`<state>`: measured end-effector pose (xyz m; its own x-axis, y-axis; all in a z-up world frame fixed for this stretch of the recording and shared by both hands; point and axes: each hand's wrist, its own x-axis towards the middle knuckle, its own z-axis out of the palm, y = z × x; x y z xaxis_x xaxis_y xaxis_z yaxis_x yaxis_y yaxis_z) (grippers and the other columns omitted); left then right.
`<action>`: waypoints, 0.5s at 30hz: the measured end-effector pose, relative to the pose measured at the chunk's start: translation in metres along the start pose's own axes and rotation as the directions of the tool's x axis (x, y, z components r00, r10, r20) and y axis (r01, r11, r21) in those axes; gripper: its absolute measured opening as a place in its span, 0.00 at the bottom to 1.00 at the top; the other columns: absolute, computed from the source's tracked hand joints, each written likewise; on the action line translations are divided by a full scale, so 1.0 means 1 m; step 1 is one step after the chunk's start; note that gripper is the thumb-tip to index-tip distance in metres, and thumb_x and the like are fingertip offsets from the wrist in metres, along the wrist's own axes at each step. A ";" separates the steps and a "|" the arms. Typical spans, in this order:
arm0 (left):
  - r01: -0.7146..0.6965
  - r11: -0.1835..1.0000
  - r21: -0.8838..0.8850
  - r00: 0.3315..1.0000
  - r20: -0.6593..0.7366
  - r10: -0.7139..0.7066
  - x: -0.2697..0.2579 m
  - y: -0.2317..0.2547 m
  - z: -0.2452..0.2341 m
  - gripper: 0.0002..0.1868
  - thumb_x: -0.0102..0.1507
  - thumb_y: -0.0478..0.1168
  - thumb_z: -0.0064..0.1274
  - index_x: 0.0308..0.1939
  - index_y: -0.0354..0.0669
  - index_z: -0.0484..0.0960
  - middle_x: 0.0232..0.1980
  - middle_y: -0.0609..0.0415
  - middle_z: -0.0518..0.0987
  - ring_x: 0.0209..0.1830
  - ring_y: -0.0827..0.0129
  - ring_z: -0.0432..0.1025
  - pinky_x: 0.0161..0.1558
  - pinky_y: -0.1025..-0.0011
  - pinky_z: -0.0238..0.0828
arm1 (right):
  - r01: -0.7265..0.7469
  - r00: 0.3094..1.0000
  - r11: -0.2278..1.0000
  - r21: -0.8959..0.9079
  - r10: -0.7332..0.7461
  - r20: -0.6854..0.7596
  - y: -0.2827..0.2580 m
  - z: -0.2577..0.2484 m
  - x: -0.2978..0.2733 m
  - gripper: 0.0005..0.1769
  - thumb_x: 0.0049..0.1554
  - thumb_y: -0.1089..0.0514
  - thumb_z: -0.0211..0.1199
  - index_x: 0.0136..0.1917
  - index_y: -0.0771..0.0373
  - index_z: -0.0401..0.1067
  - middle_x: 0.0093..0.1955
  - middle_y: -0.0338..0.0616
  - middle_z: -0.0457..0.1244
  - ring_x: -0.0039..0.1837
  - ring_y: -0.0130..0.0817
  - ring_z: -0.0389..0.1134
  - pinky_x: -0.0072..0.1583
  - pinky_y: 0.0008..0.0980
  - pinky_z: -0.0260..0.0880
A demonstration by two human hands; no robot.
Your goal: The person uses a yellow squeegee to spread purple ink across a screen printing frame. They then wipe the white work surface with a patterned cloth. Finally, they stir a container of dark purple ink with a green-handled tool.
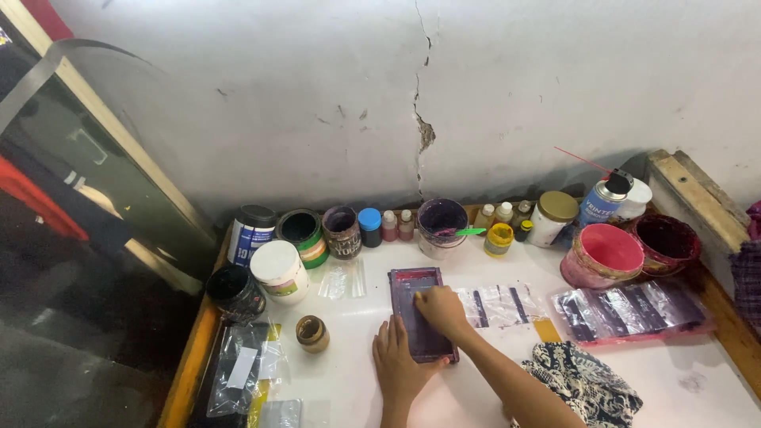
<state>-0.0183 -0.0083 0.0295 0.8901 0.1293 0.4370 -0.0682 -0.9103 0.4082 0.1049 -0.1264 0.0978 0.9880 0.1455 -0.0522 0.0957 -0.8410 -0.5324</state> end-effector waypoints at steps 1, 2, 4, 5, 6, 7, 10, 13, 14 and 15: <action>0.002 1.000 0.000 1.000 0.000 -0.002 -0.001 0.000 0.000 0.74 0.38 0.80 0.75 0.75 0.42 0.62 0.75 0.47 0.68 0.74 0.51 0.61 0.69 0.47 0.55 | 0.001 1.000 1.000 -0.001 -0.001 0.001 0.001 0.011 0.002 0.25 0.61 0.46 0.53 0.28 0.61 0.71 0.29 0.50 0.67 0.34 0.46 0.67 0.41 0.47 0.65; 0.009 1.000 0.016 1.000 0.012 -0.009 -0.001 0.000 0.000 0.75 0.38 0.82 0.74 0.75 0.42 0.61 0.75 0.48 0.67 0.74 0.52 0.60 0.69 0.48 0.54 | -0.035 0.999 0.993 -0.114 0.036 0.012 0.002 0.021 0.006 0.23 0.63 0.46 0.50 0.36 0.61 0.75 0.36 0.53 0.69 0.38 0.53 0.70 0.43 0.50 0.69; 0.017 0.999 0.033 1.000 0.021 -0.018 -0.001 -0.001 0.002 0.76 0.38 0.83 0.73 0.76 0.43 0.60 0.76 0.49 0.66 0.75 0.52 0.59 0.70 0.48 0.53 | -0.065 0.997 0.972 -0.227 0.071 0.018 -0.003 0.032 0.003 0.24 0.66 0.46 0.48 0.44 0.61 0.79 0.42 0.56 0.71 0.43 0.60 0.73 0.45 0.53 0.74; 0.008 1.000 0.016 1.000 0.008 -0.008 -0.001 -0.003 0.004 0.79 0.33 0.79 0.78 0.76 0.41 0.60 0.76 0.49 0.66 0.75 0.53 0.59 0.71 0.49 0.52 | -0.015 0.998 0.966 -0.259 0.031 0.058 -0.008 0.034 -0.003 0.21 0.65 0.48 0.49 0.43 0.61 0.78 0.38 0.51 0.70 0.39 0.52 0.73 0.41 0.47 0.74; 0.001 1.000 -0.004 1.000 -0.003 -0.001 -0.003 -0.003 0.007 0.82 0.29 0.75 0.83 0.76 0.40 0.60 0.77 0.48 0.66 0.76 0.54 0.59 0.72 0.49 0.51 | 0.035 0.995 0.956 -0.292 -0.006 0.101 -0.012 0.036 -0.011 0.19 0.64 0.51 0.50 0.41 0.60 0.77 0.35 0.46 0.69 0.34 0.43 0.73 0.37 0.40 0.75; 0.005 1.000 -0.006 1.000 -0.003 -0.005 -0.003 -0.003 0.007 0.82 0.29 0.75 0.83 0.76 0.40 0.60 0.77 0.48 0.66 0.76 0.54 0.59 0.72 0.49 0.51 | 0.037 0.995 0.955 -0.295 -0.006 0.103 -0.016 0.032 -0.013 0.19 0.64 0.51 0.50 0.41 0.60 0.77 0.35 0.46 0.69 0.34 0.43 0.73 0.37 0.40 0.75; 0.000 1.000 -0.026 1.000 -0.013 0.000 -0.002 -0.002 0.005 0.80 0.31 0.76 0.82 0.76 0.42 0.59 0.76 0.48 0.67 0.75 0.52 0.60 0.71 0.48 0.52 | 0.000 0.984 0.978 -0.209 0.038 0.177 -0.018 0.021 -0.015 0.19 0.58 0.54 0.47 0.38 0.61 0.77 0.36 0.52 0.69 0.37 0.54 0.71 0.42 0.48 0.73; -0.002 1.000 -0.028 0.999 -0.032 0.001 0.000 0.001 0.000 0.77 0.35 0.79 0.78 0.75 0.40 0.61 0.75 0.48 0.67 0.74 0.54 0.61 0.71 0.49 0.53 | 0.019 0.997 0.999 -0.040 -0.016 0.070 -0.007 0.018 -0.002 0.26 0.61 0.45 0.54 0.31 0.66 0.72 0.31 0.53 0.67 0.34 0.53 0.67 0.38 0.50 0.65; 0.006 0.999 -0.038 0.999 -0.033 -0.007 0.000 0.002 -0.001 0.77 0.34 0.79 0.78 0.74 0.40 0.62 0.75 0.47 0.68 0.74 0.53 0.61 0.70 0.48 0.53 | 0.000 0.998 0.991 -0.132 0.008 0.062 -0.004 0.019 0.002 0.20 0.59 0.51 0.51 0.33 0.65 0.73 0.34 0.55 0.68 0.36 0.58 0.68 0.40 0.51 0.68; 0.013 0.999 -0.047 0.999 -0.034 -0.015 0.001 0.003 -0.002 0.77 0.34 0.79 0.78 0.74 0.40 0.62 0.75 0.47 0.68 0.74 0.52 0.61 0.70 0.48 0.54 | -0.019 0.998 0.975 -0.223 0.031 0.051 -0.002 0.020 0.006 0.17 0.57 0.56 0.49 0.36 0.64 0.75 0.36 0.57 0.69 0.38 0.63 0.70 0.41 0.53 0.71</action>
<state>-0.0186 -0.0100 0.0323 0.8752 0.1561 0.4579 -0.0775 -0.8890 0.4512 0.1083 -0.1133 0.0816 0.9830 0.1459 -0.1118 0.1018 -0.9386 -0.3295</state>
